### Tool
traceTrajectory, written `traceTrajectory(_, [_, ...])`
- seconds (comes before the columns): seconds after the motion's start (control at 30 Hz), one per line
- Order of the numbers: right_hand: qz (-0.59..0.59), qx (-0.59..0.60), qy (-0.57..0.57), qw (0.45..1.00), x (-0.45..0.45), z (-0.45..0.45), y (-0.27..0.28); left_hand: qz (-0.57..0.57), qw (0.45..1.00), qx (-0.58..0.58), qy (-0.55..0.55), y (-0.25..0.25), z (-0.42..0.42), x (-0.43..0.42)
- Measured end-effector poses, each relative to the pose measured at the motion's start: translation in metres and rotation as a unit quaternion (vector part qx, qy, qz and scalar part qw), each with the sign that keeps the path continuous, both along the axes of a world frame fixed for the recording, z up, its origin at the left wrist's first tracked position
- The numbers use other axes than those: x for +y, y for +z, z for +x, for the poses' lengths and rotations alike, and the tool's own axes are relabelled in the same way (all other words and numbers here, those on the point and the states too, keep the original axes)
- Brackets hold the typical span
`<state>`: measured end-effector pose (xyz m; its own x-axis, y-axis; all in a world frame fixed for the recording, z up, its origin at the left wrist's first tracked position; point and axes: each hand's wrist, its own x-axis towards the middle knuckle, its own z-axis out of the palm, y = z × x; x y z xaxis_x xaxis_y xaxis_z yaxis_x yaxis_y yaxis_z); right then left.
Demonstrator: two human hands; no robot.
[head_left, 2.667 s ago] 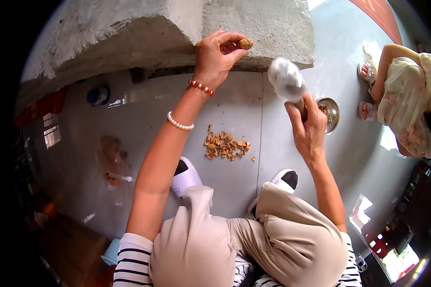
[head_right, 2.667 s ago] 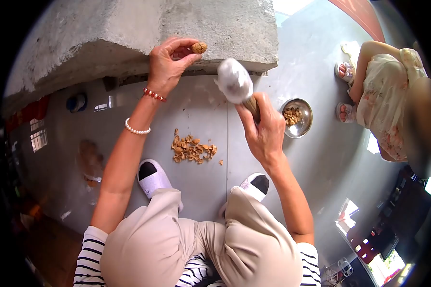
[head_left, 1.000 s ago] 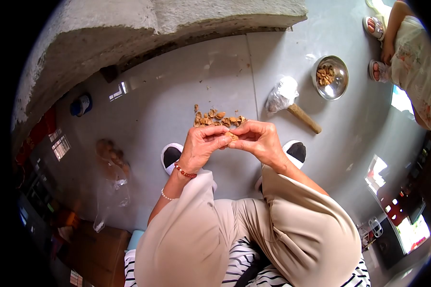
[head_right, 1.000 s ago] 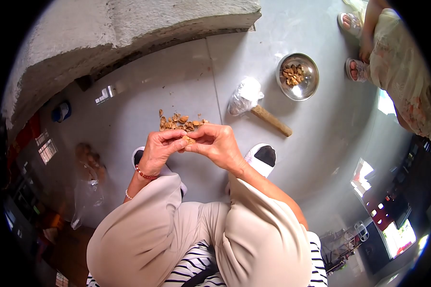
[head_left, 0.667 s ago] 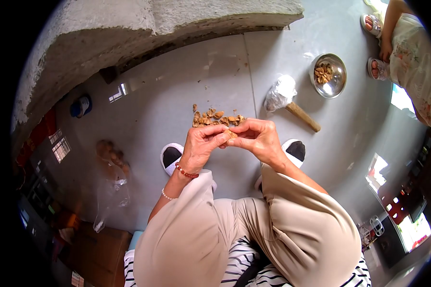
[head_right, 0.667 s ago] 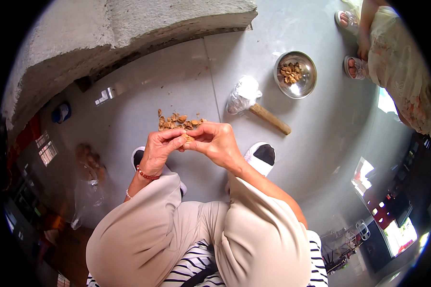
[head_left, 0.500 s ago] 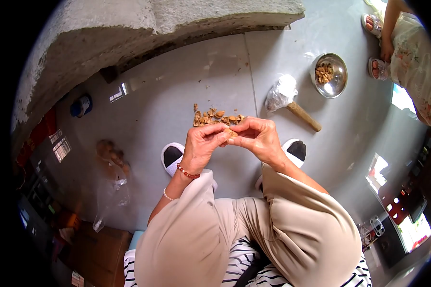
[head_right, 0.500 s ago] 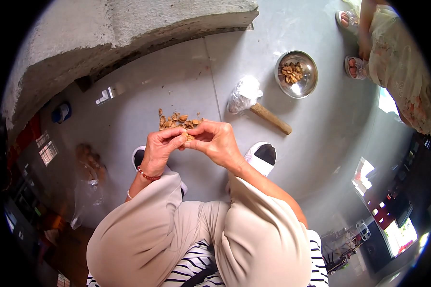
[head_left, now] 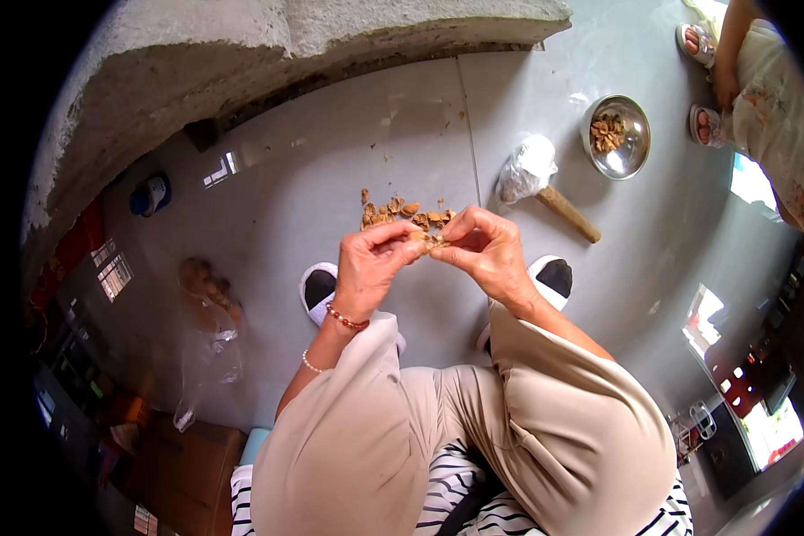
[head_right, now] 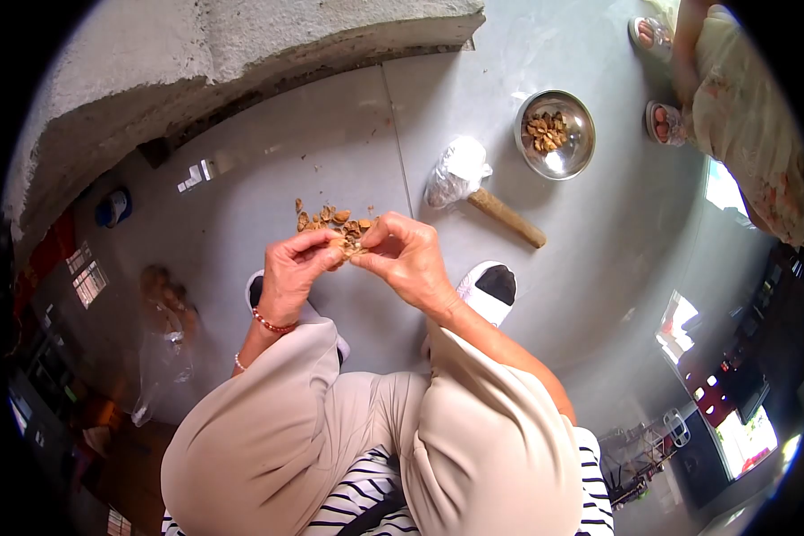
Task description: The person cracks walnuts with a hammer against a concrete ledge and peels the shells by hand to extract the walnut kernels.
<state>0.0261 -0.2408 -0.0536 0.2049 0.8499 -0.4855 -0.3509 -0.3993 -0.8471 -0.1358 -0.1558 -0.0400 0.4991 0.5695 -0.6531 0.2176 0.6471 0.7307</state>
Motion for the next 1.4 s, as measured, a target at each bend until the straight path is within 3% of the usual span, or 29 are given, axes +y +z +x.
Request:
traceTrajectory(0.2, [-0.045, 0.026, -0.003, 0.999, 0.004, 0.009, 0.01, -0.096, 0.993, -0.047, 0.043, 0.0, -0.005, 0.004])
traceTrajectory(0.3, [-0.053, -0.003, 0.047, 0.997, 0.0, 0.012, 0.008, -0.122, 0.988, -0.074, 0.051, -0.003, -0.009, 0.005])
traceTrajectory(0.5, [-0.046, 0.17, -0.014, 0.984, 0.004, 0.014, 0.013, -0.131, 0.986, -0.088, 0.051, -0.001, -0.01, 0.007])
traceTrajectory(0.7, [-0.062, 0.252, -0.03, 0.965, 0.003, 0.011, 0.013, -0.169, 0.976, -0.129, 0.053, 0.0, -0.009, 0.01])
traceTrajectory(1.0, [-0.007, 0.168, -0.002, 0.986, 0.003, 0.007, 0.005, -0.091, 0.993, -0.077, -0.017, 0.002, 0.003, 0.005])
traceTrajectory(1.4, [0.026, 0.031, 0.008, 0.999, 0.009, 0.0, 0.009, -0.048, 0.997, -0.051, 0.016, -0.004, 0.002, 0.0])
